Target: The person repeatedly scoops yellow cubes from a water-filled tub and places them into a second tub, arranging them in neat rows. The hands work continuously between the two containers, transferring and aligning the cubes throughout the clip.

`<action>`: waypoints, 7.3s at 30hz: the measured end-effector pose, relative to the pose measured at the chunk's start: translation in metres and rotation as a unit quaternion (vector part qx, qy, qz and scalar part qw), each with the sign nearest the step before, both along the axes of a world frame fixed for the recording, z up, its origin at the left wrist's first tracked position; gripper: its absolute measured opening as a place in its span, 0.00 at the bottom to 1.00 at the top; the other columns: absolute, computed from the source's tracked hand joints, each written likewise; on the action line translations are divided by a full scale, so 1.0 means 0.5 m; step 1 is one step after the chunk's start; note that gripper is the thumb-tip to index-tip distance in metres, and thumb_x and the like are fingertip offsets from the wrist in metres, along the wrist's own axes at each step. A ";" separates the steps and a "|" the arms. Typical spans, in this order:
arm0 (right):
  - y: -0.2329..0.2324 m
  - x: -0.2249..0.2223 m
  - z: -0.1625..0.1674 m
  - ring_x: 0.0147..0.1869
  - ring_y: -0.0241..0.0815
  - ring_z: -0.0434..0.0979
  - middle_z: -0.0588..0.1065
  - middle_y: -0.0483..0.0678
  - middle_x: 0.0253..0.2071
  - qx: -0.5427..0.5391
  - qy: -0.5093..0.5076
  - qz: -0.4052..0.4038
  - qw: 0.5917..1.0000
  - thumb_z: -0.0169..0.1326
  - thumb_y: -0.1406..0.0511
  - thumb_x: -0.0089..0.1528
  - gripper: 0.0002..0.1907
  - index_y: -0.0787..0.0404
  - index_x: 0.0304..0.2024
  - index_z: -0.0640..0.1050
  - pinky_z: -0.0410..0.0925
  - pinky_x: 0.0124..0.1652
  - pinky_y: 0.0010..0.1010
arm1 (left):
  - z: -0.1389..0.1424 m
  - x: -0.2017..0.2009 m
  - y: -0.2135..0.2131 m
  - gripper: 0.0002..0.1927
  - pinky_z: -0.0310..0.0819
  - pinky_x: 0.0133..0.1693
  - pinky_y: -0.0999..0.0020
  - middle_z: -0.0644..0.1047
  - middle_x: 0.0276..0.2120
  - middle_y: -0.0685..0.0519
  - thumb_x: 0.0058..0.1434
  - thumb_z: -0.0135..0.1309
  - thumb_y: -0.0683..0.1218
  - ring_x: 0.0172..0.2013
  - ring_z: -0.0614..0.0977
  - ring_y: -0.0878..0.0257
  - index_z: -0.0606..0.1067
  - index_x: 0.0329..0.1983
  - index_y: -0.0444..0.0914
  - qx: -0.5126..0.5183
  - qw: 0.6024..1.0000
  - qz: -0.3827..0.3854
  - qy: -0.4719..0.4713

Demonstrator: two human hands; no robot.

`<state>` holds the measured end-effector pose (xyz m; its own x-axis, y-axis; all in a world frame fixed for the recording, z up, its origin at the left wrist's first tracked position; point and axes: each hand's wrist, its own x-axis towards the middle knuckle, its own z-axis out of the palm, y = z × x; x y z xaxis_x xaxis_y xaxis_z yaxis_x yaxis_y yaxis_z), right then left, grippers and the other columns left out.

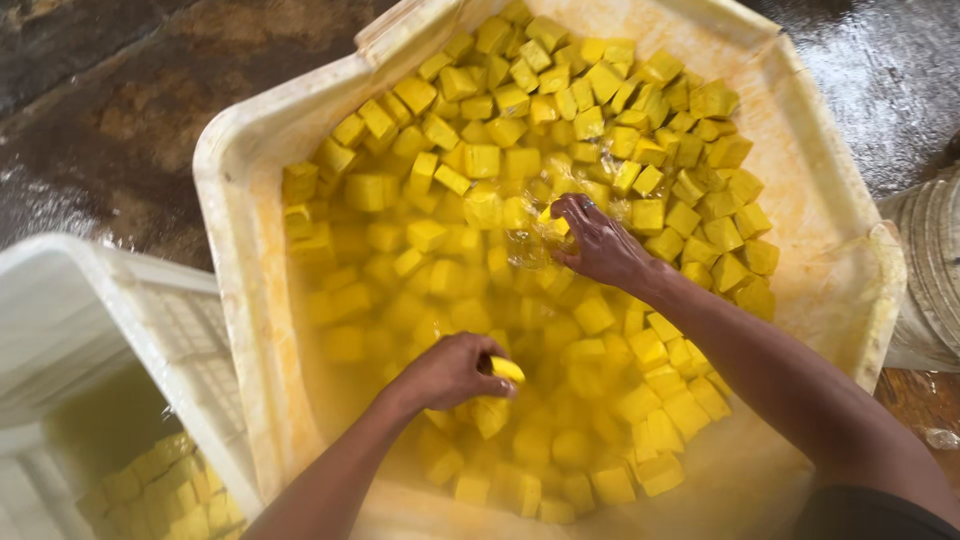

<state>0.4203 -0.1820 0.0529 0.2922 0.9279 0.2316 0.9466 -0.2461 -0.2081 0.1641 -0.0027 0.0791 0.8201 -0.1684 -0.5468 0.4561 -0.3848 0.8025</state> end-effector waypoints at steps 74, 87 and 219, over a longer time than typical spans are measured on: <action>0.480 -0.393 0.150 0.63 0.44 0.72 0.73 0.50 0.57 0.033 0.495 0.017 0.868 0.54 0.61 0.74 0.19 0.63 0.63 0.69 0.63 0.63 0.33 | -0.246 -0.942 0.544 0.38 0.76 0.46 0.64 0.77 0.48 0.48 0.50 0.71 0.49 0.46 0.79 0.59 0.67 0.60 0.34 0.060 0.688 0.723 0.026; 0.874 -0.945 -0.085 0.60 0.59 0.75 0.74 0.54 0.54 -0.520 -0.021 0.310 0.795 0.68 0.69 0.53 0.45 0.40 0.67 0.61 0.70 0.55 0.46 | -0.333 -0.819 0.534 0.30 0.75 0.54 0.53 0.79 0.50 0.39 0.47 0.68 0.53 0.51 0.81 0.43 0.78 0.53 0.38 0.224 0.739 0.631 -0.077; -0.168 0.214 0.095 0.51 0.53 0.77 0.78 0.54 0.45 -0.055 0.187 -0.364 0.911 0.71 0.58 0.49 0.27 0.59 0.46 0.75 0.70 0.48 0.43 | -0.074 -0.057 -0.023 0.45 0.73 0.59 0.50 0.64 0.66 0.48 0.59 0.59 0.59 0.66 0.68 0.49 0.52 0.76 0.49 0.334 0.923 -0.189 0.035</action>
<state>0.5274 -0.2659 0.1003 0.8784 0.4687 -0.0936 0.3923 -0.8190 -0.4187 0.1357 -0.0141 0.0419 0.7308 -0.0418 -0.6813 0.2285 -0.9255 0.3019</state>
